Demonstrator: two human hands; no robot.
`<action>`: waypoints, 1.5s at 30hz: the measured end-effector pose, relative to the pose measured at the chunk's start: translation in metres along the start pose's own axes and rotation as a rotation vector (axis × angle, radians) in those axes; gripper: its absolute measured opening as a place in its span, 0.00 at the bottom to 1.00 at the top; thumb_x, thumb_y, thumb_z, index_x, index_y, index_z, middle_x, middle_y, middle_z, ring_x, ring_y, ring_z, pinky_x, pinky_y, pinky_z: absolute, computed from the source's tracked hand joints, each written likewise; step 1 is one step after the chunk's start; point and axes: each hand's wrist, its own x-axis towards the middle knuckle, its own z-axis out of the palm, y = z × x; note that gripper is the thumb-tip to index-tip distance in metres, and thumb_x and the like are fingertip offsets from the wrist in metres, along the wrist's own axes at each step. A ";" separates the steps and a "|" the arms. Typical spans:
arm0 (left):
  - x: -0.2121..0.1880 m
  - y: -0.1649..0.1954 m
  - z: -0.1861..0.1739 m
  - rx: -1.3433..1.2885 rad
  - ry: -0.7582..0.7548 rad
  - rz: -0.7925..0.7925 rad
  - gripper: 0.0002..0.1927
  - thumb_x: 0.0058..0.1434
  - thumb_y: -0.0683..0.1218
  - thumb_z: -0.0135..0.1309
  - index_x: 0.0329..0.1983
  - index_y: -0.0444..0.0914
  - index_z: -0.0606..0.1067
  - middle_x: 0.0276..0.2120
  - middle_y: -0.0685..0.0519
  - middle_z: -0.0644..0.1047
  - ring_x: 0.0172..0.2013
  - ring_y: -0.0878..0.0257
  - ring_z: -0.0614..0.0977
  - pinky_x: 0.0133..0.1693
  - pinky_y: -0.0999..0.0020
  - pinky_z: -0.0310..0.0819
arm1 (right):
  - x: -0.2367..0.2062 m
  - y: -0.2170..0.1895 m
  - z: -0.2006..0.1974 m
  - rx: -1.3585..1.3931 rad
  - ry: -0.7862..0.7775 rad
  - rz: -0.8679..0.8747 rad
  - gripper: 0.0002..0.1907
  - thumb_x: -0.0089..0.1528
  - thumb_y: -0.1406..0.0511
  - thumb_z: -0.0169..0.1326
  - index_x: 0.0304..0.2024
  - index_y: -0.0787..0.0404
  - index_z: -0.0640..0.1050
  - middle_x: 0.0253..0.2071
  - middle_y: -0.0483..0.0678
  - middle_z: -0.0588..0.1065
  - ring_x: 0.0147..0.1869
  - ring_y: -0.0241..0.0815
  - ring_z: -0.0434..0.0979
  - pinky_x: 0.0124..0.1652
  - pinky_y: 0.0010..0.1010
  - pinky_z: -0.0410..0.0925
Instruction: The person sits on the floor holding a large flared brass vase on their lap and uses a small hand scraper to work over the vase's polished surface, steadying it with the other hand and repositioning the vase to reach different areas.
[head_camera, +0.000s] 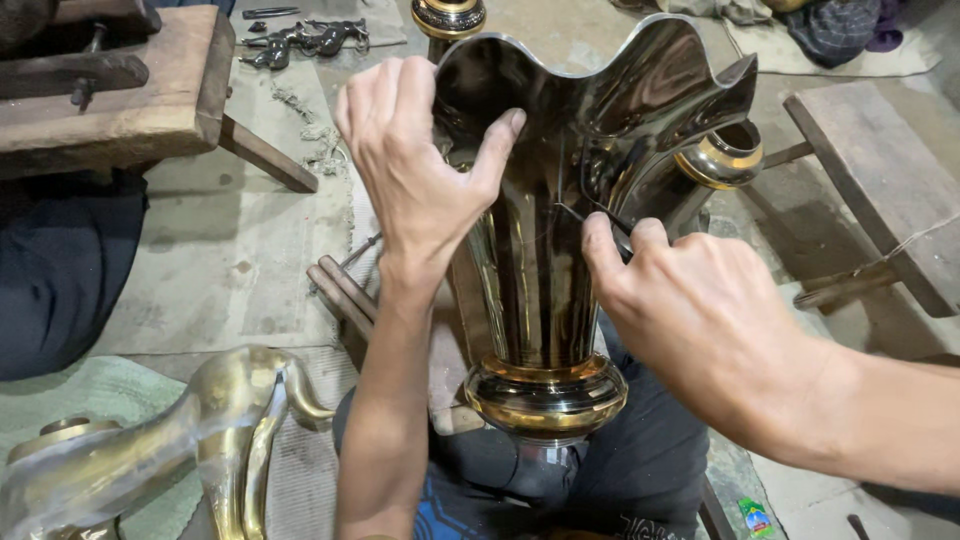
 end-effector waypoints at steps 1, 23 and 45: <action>0.000 -0.001 0.001 0.003 0.014 0.005 0.27 0.59 0.56 0.71 0.43 0.35 0.69 0.42 0.46 0.72 0.50 0.48 0.71 0.59 0.50 0.62 | 0.000 -0.001 0.001 -0.009 0.011 -0.001 0.34 0.58 0.66 0.52 0.68 0.69 0.66 0.39 0.62 0.77 0.26 0.50 0.81 0.23 0.36 0.73; -0.007 0.001 0.015 0.007 0.064 -0.037 0.27 0.65 0.56 0.69 0.44 0.33 0.67 0.44 0.44 0.69 0.50 0.47 0.68 0.55 0.53 0.63 | -0.004 0.051 0.015 0.007 0.133 -0.127 0.22 0.61 0.54 0.52 0.57 0.48 0.78 0.56 0.55 0.78 0.22 0.46 0.80 0.17 0.37 0.71; -0.015 -0.006 0.036 -0.037 0.178 -0.079 0.29 0.66 0.60 0.66 0.39 0.32 0.68 0.38 0.46 0.66 0.47 0.53 0.68 0.49 0.58 0.63 | -0.007 0.055 0.043 -0.021 0.108 0.038 0.30 0.61 0.46 0.49 0.66 0.40 0.75 0.33 0.37 0.75 0.17 0.40 0.75 0.16 0.34 0.63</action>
